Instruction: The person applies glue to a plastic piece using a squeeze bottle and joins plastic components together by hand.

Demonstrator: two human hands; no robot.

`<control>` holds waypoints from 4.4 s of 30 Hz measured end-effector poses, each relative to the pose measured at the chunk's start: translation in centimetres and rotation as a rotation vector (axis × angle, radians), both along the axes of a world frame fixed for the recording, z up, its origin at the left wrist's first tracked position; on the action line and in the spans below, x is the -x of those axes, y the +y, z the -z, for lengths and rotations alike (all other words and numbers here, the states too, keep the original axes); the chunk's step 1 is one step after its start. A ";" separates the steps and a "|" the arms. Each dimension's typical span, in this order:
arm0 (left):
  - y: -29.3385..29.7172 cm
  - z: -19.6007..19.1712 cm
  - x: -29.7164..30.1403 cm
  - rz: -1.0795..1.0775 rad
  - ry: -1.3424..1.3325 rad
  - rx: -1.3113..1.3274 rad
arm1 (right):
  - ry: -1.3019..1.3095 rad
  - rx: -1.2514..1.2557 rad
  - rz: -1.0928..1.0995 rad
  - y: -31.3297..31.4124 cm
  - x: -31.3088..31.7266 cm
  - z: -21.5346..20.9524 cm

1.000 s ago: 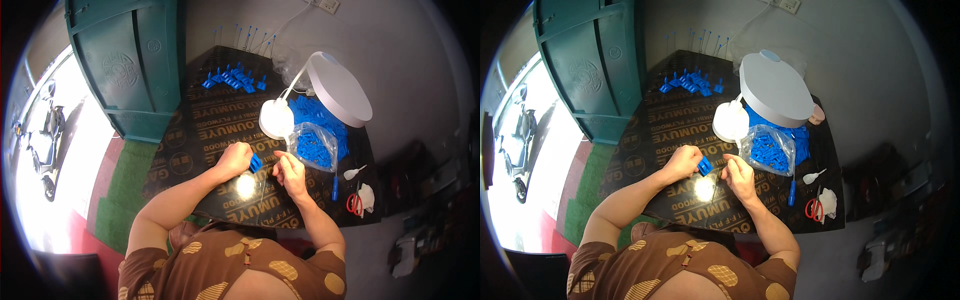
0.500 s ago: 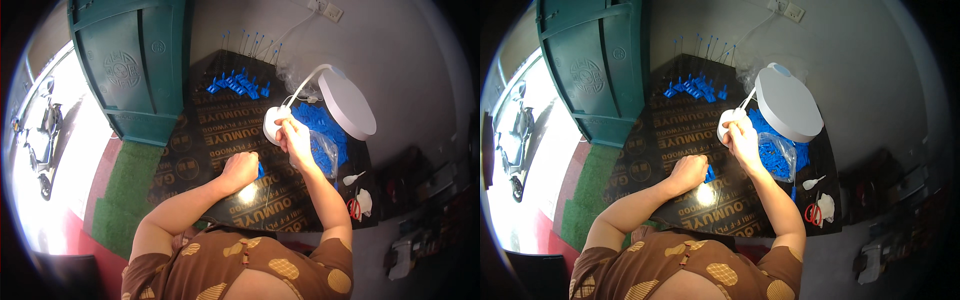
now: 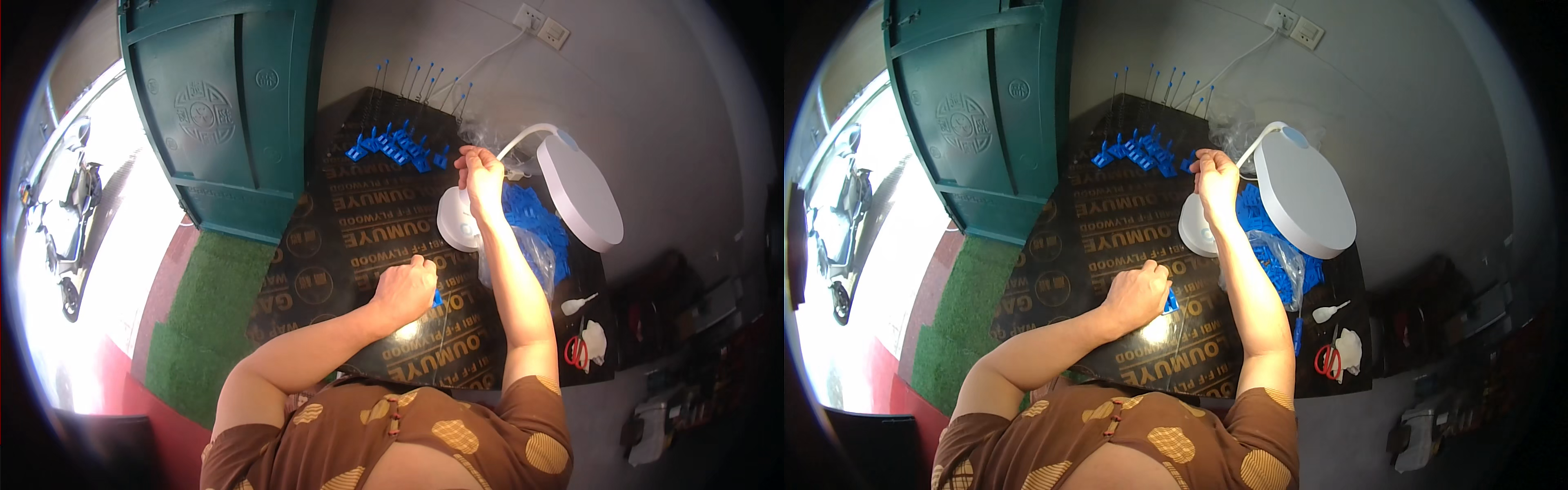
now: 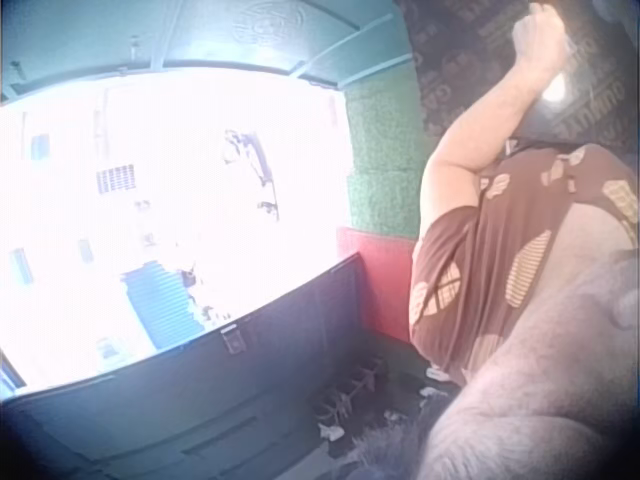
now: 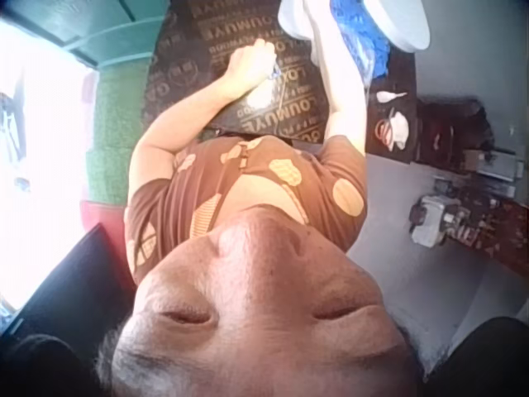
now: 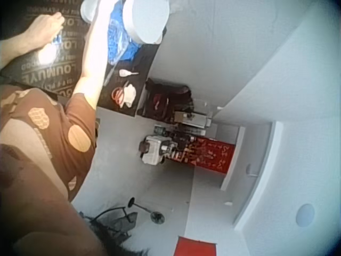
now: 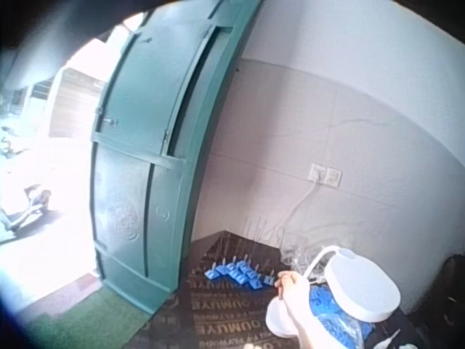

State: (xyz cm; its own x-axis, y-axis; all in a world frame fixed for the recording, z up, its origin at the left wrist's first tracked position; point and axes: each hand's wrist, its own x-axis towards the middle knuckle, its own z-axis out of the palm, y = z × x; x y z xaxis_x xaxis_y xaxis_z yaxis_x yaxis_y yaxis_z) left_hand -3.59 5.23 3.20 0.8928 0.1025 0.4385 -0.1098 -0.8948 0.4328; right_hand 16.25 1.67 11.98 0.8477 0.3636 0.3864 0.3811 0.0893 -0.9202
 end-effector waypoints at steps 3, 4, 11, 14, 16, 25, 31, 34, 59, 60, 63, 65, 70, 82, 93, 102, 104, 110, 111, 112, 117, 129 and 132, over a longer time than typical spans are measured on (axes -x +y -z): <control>0.0 0.0 0.2 0.013 -0.024 -0.021 | -0.027 0.003 0.037 0.7 -1.1 0.0; -0.1 0.1 0.2 0.014 -0.026 -0.020 | -0.029 0.004 0.038 0.8 -1.5 0.0; 0.1 0.4 0.0 0.020 -0.024 -0.053 | -0.056 0.026 0.071 0.5 -0.9 0.1; 0.2 0.3 0.1 -0.007 0.010 -0.061 | -0.137 0.132 0.047 -1.2 1.6 1.1; 0.2 0.1 -0.1 -0.024 0.038 -0.064 | -0.289 0.253 0.055 -3.4 2.8 2.6; 1.1 -0.7 -0.4 -0.180 0.042 0.002 | -0.638 0.658 -0.110 -9.8 12.3 7.7; 1.1 -0.7 -0.7 -0.233 0.053 0.073 | -0.878 0.799 -0.035 -8.9 15.2 7.4; 1.3 -0.1 -0.9 -0.238 -0.035 0.085 | -0.918 0.819 -0.033 -9.0 15.1 8.2; 0.9 -1.6 -2.5 -0.001 0.151 0.423 | -0.883 0.629 -0.082 -12.8 13.2 8.5; 0.9 -1.3 -2.2 0.007 0.131 0.445 | -0.879 0.630 -0.075 -12.9 13.3 8.5; 0.9 -0.8 -1.5 0.001 0.126 0.476 | -0.830 0.710 -0.013 -13.7 13.5 8.4; 1.0 -0.7 -1.2 -0.007 0.144 0.519 | -0.817 0.757 -0.019 -14.0 13.3 8.5; 0.7 -1.0 -0.7 0.017 0.171 0.533 | -0.782 0.722 -0.059 -14.2 12.9 9.0; 0.4 -1.7 -0.6 0.157 0.401 0.889 | -0.677 0.533 -0.005 -13.8 12.2 8.4; 0.8 -0.9 -0.4 0.411 0.423 1.278 | -0.490 0.398 -0.086 -13.8 12.6 8.2; 0.9 -0.9 -0.5 0.409 0.336 1.286 | -0.008 0.207 -0.191 -14.1 12.1 8.8; 0.9 -0.7 -0.5 0.402 0.346 1.279 | 0.074 0.188 -0.208 -14.1 12.2 8.7; 1.0 -0.8 -0.5 0.394 0.282 1.218 | 0.165 0.172 -0.241 -14.2 11.9 8.4; 1.0 -0.9 -0.5 0.401 0.284 1.237 | 0.166 0.173 -0.241 -14.2 11.9 8.5; 0.9 -0.9 -0.4 0.409 0.286 1.257 | 0.187 0.160 -0.249 -14.1 11.9 8.7; 0.9 -1.3 -0.2 0.412 0.335 1.280 | 0.219 0.173 -0.248 -14.1 11.9 8.8; 0.6 -1.3 -0.1 0.378 0.337 1.254 | 0.230 0.148 -0.265 -14.3 12.0 9.1; 0.7 -1.3 -0.3 0.364 0.282 1.205 | 0.288 0.110 -0.289 -14.3 11.9 9.0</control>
State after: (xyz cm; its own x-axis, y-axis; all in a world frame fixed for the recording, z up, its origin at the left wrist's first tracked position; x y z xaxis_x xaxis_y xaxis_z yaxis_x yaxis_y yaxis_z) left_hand -3.34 5.93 4.46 0.9989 0.0323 0.0327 -0.0368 0.1366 0.9899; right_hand 4.34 -12.59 3.00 0.7721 0.6284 0.0944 0.0808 0.0502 -0.9955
